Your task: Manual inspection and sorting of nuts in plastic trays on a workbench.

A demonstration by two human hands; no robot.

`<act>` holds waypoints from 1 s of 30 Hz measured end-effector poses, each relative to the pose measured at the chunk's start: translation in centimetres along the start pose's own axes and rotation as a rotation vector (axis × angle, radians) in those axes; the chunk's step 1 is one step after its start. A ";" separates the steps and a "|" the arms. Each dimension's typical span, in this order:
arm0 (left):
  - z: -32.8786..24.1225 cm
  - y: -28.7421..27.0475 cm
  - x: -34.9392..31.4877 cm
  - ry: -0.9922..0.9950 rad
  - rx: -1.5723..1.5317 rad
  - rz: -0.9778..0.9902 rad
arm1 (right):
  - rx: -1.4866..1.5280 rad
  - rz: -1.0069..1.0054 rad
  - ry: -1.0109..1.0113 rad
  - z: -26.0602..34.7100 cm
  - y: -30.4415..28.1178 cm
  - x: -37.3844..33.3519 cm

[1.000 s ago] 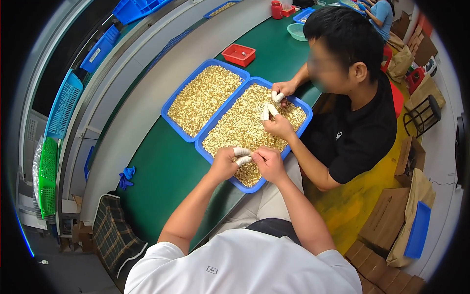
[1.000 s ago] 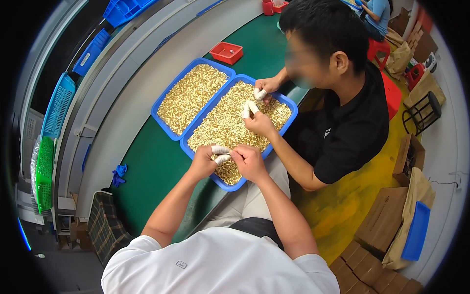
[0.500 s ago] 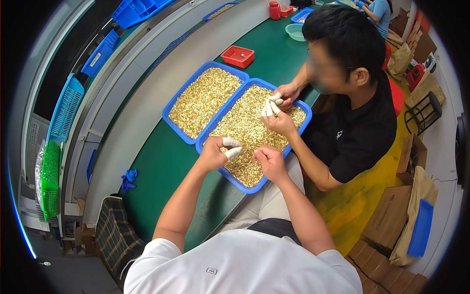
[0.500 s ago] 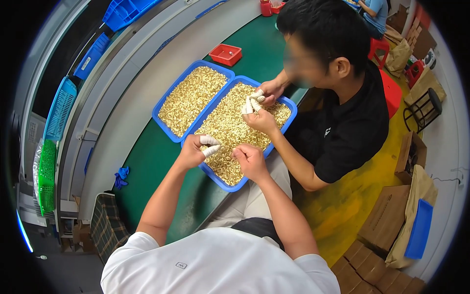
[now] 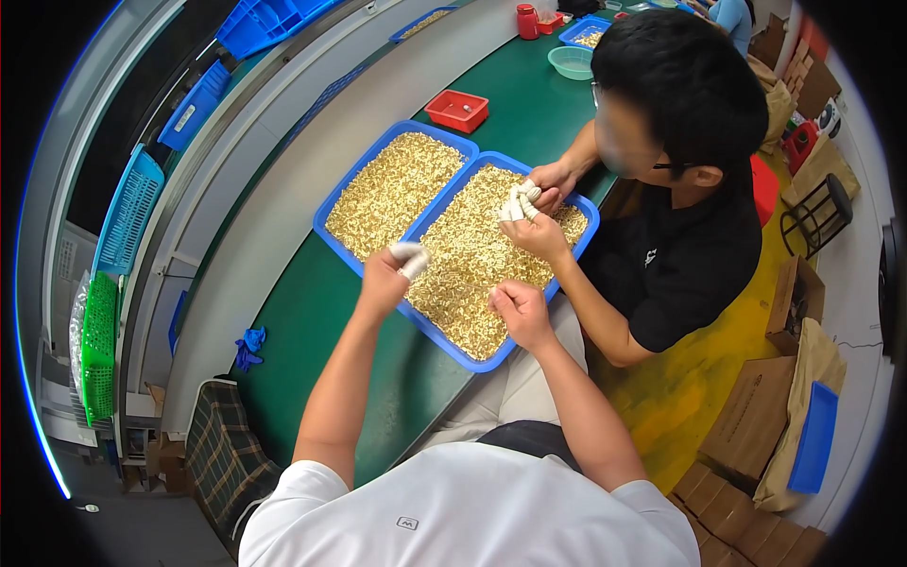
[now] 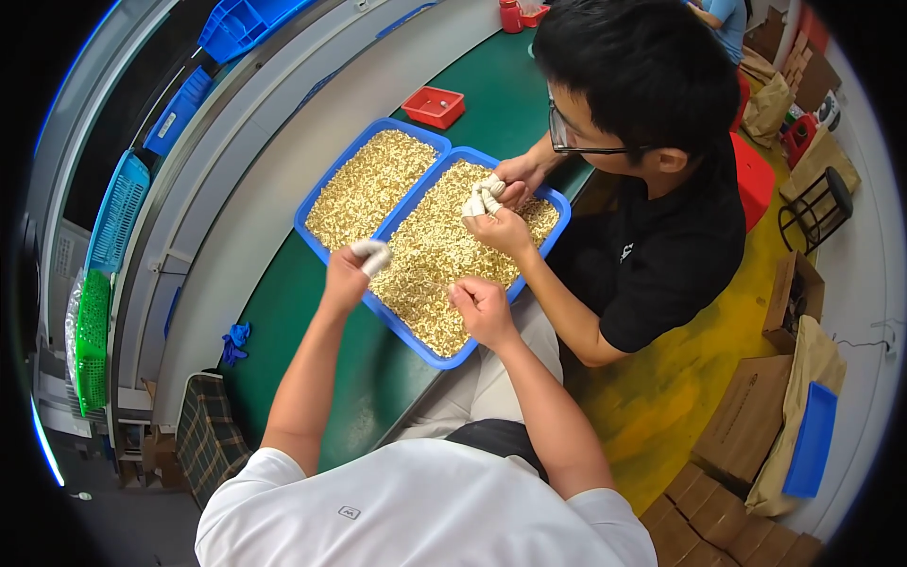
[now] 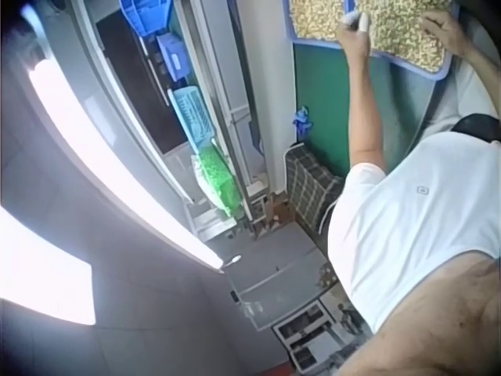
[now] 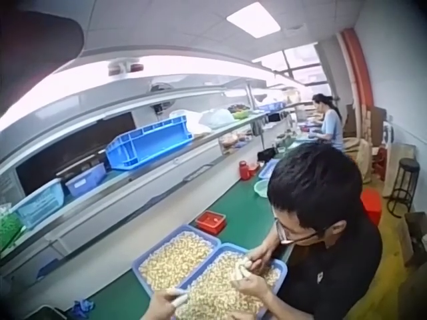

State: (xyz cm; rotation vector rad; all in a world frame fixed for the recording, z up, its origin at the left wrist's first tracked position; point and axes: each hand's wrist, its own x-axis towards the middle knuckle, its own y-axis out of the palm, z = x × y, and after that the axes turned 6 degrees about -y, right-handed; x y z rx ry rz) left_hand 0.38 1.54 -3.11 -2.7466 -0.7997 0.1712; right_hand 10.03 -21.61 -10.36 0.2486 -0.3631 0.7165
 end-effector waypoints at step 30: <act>1.7 4.9 -3.4 -0.120 -0.169 0.100 | -0.042 0.026 0.034 0.6 -0.2 0.2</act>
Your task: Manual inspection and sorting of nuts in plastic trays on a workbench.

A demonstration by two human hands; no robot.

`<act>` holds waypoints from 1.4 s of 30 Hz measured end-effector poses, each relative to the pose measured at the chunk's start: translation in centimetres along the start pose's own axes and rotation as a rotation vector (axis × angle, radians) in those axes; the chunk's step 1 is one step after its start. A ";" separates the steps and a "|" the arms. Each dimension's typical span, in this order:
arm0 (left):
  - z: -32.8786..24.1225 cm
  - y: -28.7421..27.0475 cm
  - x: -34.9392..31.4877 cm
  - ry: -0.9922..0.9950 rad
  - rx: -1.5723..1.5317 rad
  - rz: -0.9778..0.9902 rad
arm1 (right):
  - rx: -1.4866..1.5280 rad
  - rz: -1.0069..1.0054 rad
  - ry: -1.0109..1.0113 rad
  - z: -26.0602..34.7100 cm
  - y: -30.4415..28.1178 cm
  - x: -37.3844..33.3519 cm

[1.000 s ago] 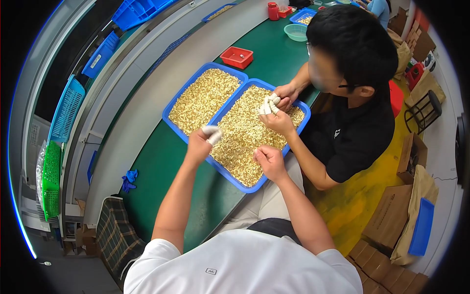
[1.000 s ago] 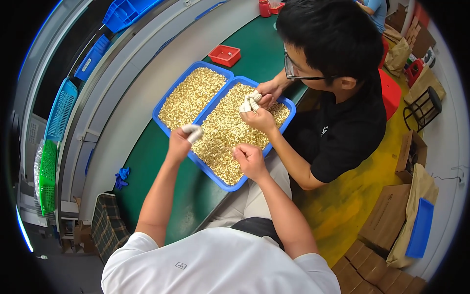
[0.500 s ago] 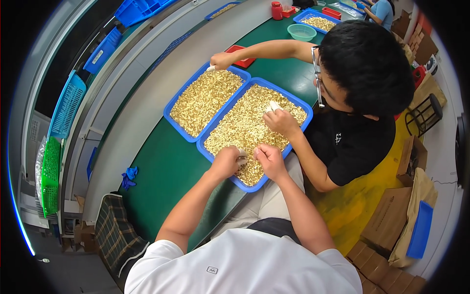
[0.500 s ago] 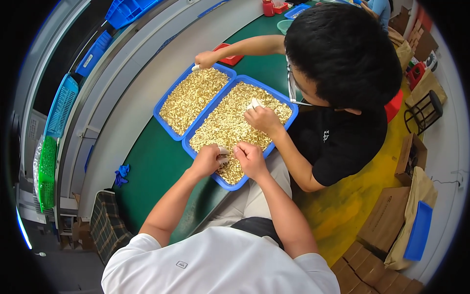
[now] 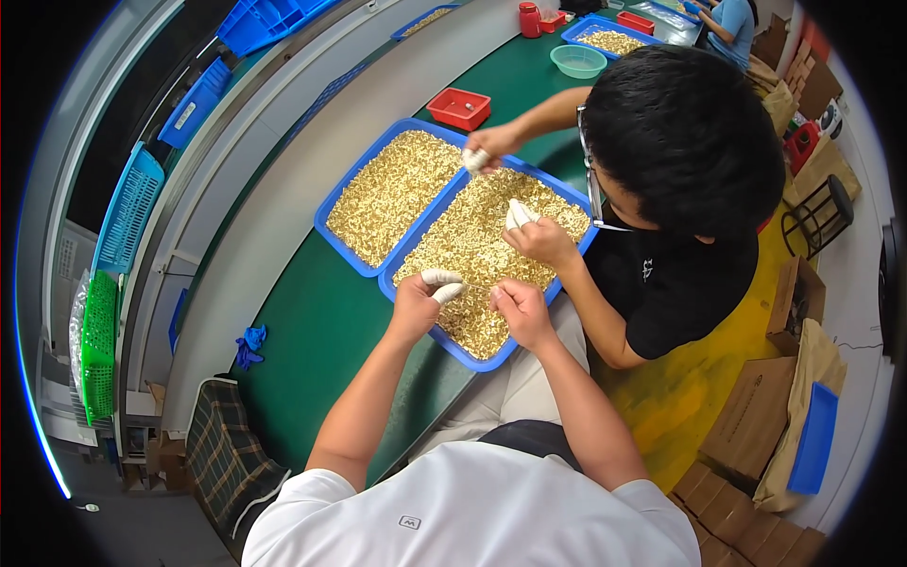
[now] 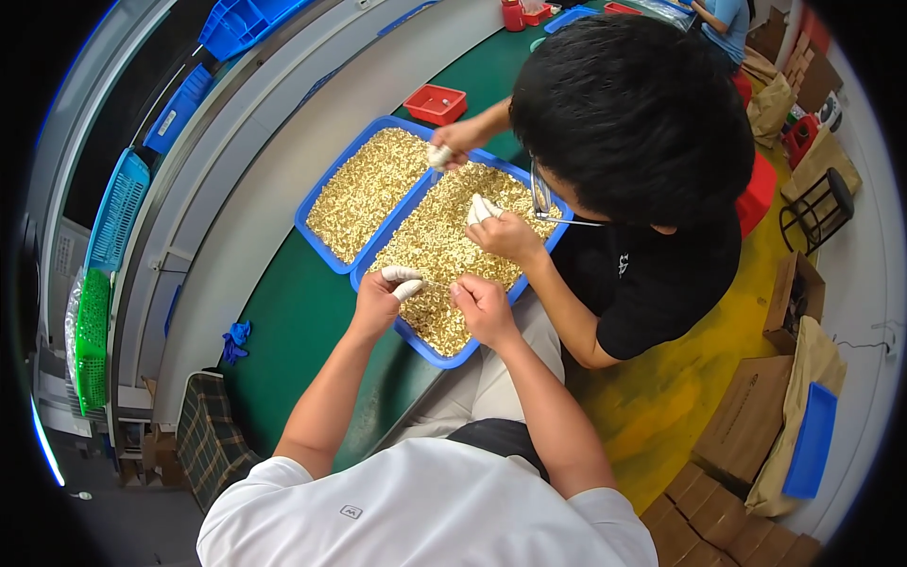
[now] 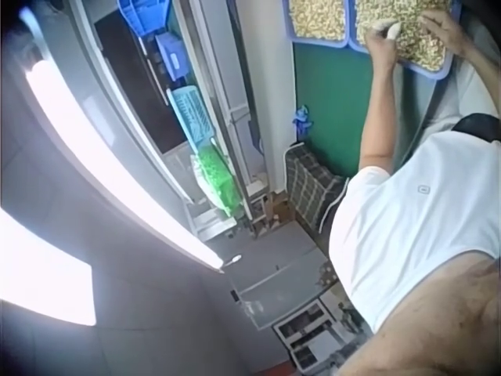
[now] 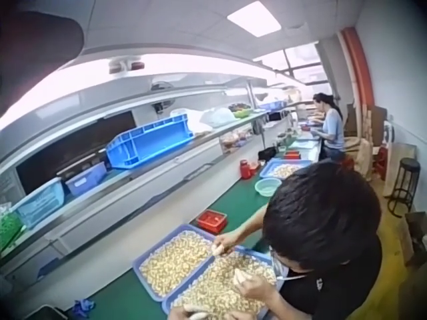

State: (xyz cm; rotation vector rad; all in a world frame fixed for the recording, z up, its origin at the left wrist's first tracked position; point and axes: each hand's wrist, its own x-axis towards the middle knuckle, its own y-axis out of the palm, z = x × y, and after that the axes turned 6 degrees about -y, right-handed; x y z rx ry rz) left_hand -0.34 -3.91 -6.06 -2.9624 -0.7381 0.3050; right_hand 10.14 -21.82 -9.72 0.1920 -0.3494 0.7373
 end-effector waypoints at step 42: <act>-0.9 0.6 -0.6 -0.140 -0.040 -0.051 | -0.161 0.022 -0.083 0.0 0.3 0.2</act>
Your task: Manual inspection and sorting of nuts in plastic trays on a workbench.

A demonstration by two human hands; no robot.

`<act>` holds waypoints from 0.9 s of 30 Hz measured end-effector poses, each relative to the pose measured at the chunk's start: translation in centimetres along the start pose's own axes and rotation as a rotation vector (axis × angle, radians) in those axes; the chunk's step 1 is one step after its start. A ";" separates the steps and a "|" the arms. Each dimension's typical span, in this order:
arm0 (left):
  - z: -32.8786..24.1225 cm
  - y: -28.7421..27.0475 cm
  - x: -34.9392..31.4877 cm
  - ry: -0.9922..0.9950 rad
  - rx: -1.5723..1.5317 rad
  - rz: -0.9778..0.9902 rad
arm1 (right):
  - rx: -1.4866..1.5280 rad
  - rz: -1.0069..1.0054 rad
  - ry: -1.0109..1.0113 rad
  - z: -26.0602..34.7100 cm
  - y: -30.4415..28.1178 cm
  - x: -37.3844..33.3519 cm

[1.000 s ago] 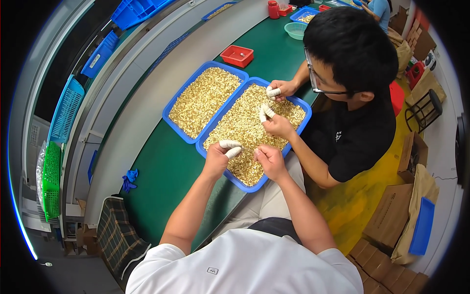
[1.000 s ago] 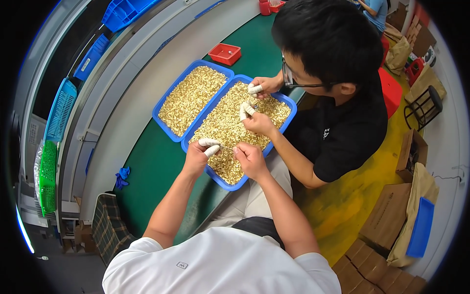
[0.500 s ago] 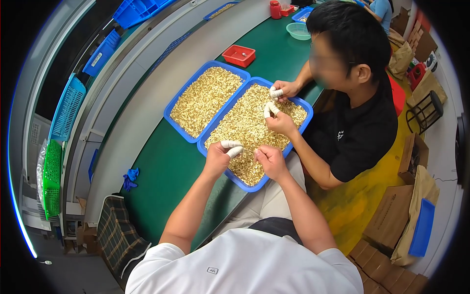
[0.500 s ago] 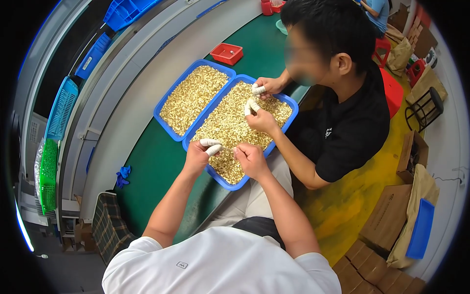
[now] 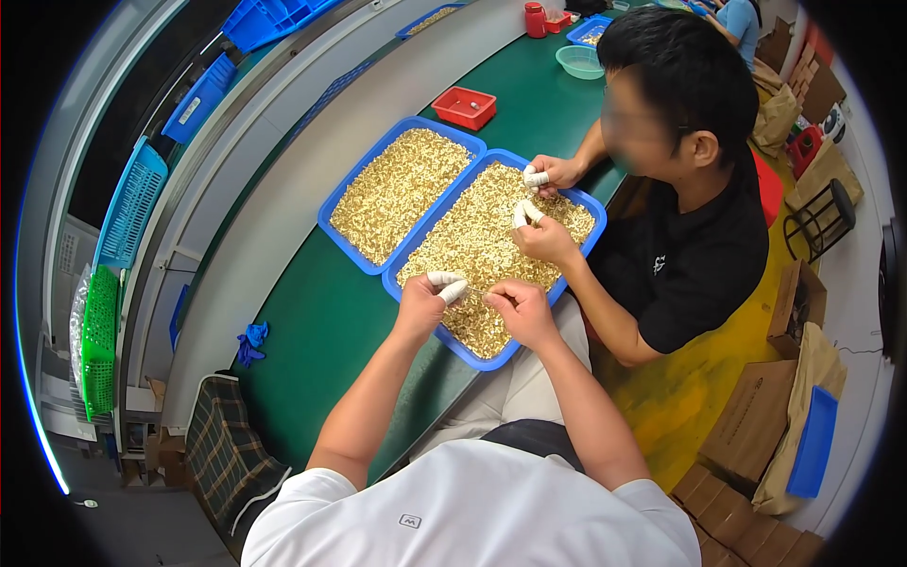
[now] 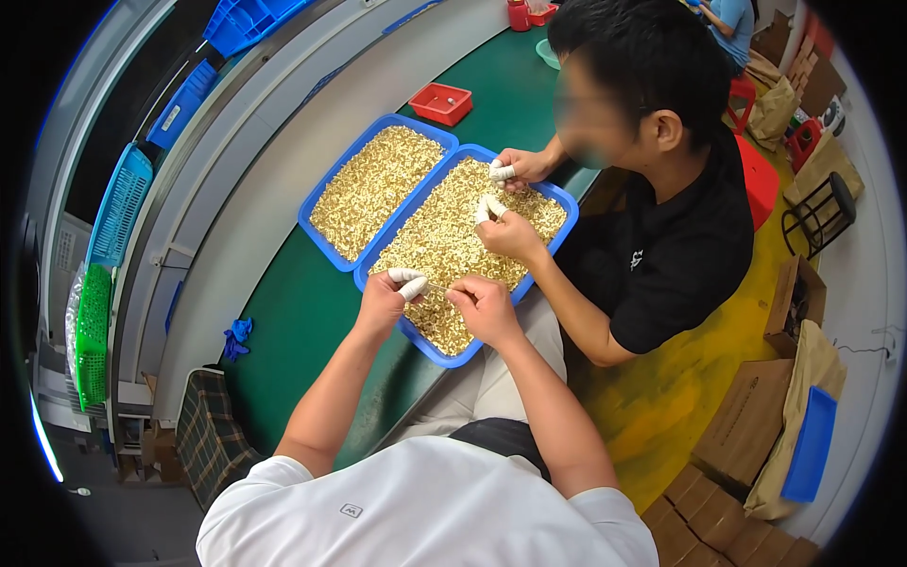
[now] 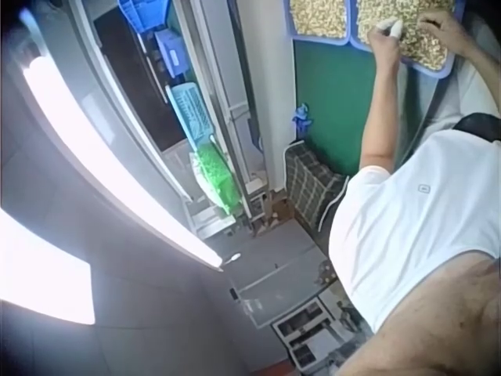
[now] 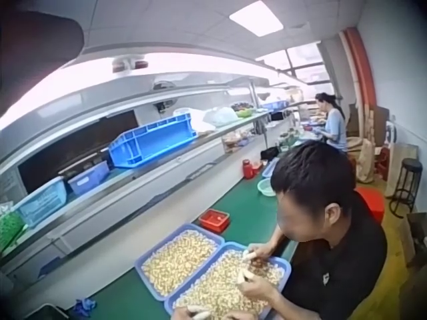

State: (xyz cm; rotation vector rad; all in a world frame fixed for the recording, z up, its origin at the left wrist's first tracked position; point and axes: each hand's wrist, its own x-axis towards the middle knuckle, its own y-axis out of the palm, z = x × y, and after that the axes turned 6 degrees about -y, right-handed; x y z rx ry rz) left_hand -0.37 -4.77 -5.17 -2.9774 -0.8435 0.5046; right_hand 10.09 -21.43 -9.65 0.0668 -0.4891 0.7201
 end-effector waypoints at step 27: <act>0.1 -0.3 0.1 0.140 0.244 0.025 | -0.043 0.009 0.041 0.1 -0.2 -0.1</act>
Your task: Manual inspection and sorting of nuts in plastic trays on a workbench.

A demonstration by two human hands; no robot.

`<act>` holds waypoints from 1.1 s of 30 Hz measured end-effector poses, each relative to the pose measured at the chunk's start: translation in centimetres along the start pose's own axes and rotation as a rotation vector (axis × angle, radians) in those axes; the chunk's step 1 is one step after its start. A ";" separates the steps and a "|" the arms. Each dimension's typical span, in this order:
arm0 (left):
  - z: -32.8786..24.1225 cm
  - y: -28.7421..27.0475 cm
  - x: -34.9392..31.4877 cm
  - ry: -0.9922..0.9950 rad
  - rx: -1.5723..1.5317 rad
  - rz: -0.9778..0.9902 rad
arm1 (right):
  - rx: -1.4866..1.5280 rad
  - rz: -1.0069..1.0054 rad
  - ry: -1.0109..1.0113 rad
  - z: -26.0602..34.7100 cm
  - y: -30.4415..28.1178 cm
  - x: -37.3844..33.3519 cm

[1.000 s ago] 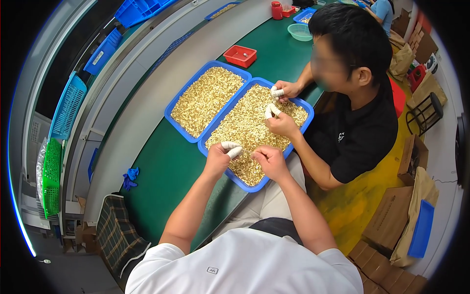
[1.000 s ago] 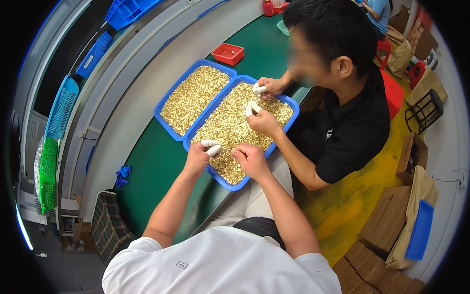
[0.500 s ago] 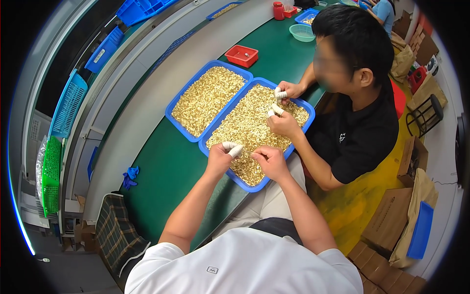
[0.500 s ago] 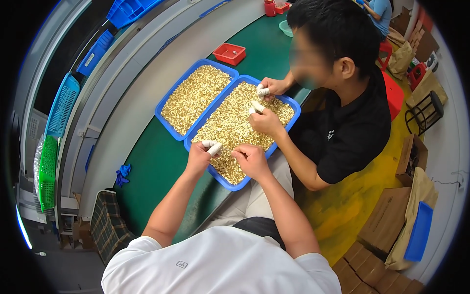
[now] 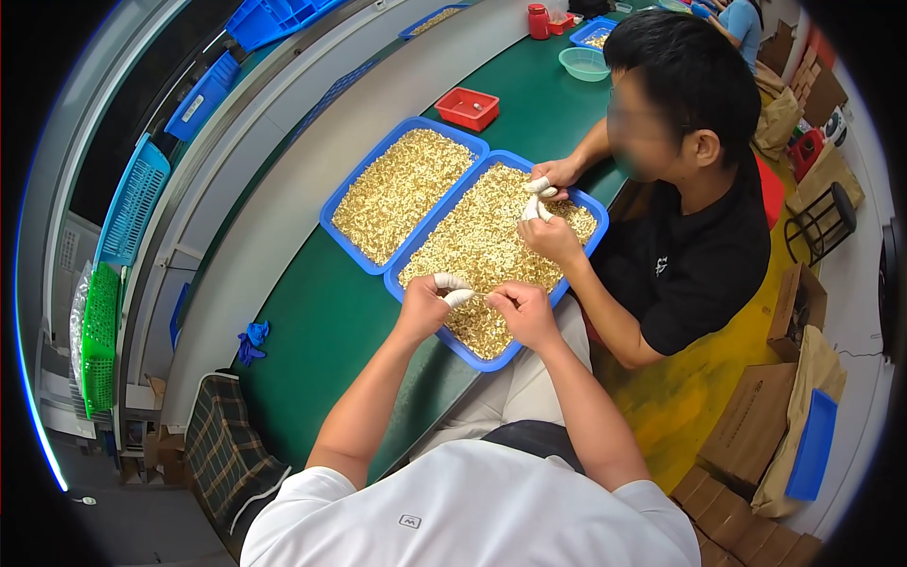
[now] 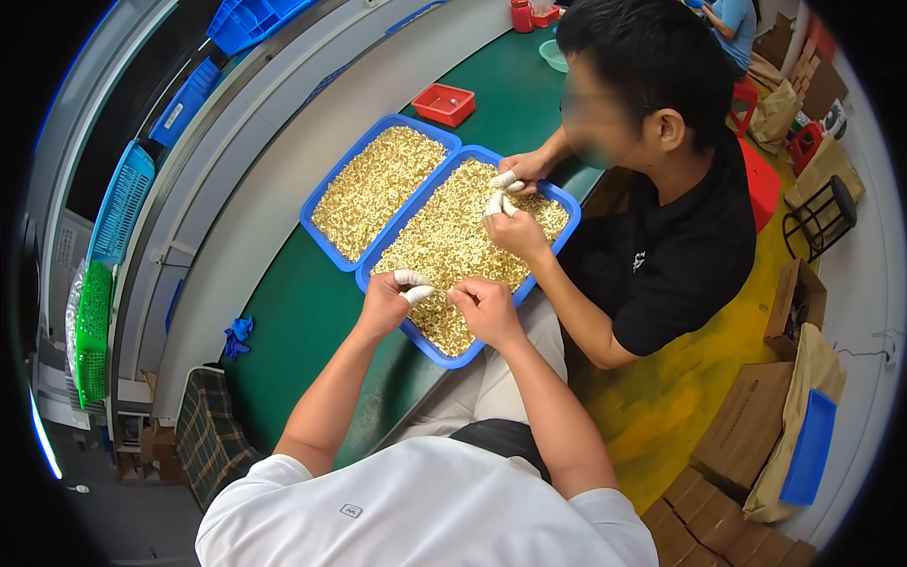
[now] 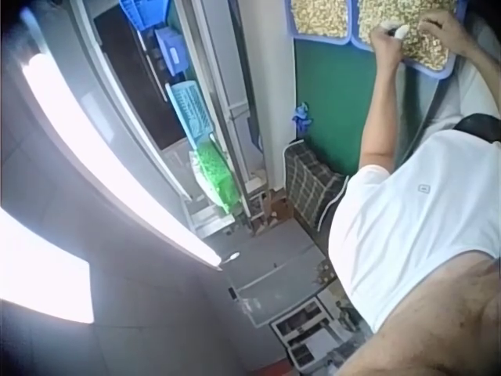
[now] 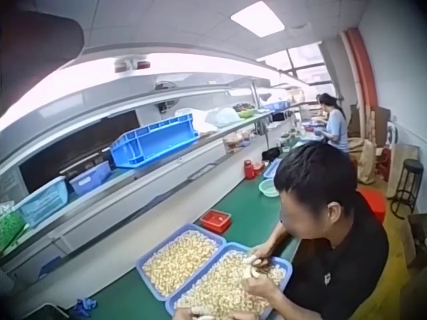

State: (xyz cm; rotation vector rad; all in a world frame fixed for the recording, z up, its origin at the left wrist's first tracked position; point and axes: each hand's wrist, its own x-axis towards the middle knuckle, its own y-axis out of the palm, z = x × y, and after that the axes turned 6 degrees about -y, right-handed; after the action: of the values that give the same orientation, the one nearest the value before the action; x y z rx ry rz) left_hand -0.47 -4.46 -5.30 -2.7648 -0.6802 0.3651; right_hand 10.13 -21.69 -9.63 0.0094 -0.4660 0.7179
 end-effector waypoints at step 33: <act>-0.1 0.6 0.6 -0.003 -0.151 0.045 | 0.053 0.049 -0.013 -0.5 0.1 0.0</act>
State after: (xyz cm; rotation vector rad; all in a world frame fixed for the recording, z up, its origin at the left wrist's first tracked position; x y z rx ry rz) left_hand 0.31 -4.69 -5.45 -2.9262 -0.6735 0.3400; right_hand 10.27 -21.53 -10.09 0.0522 -0.4609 0.7790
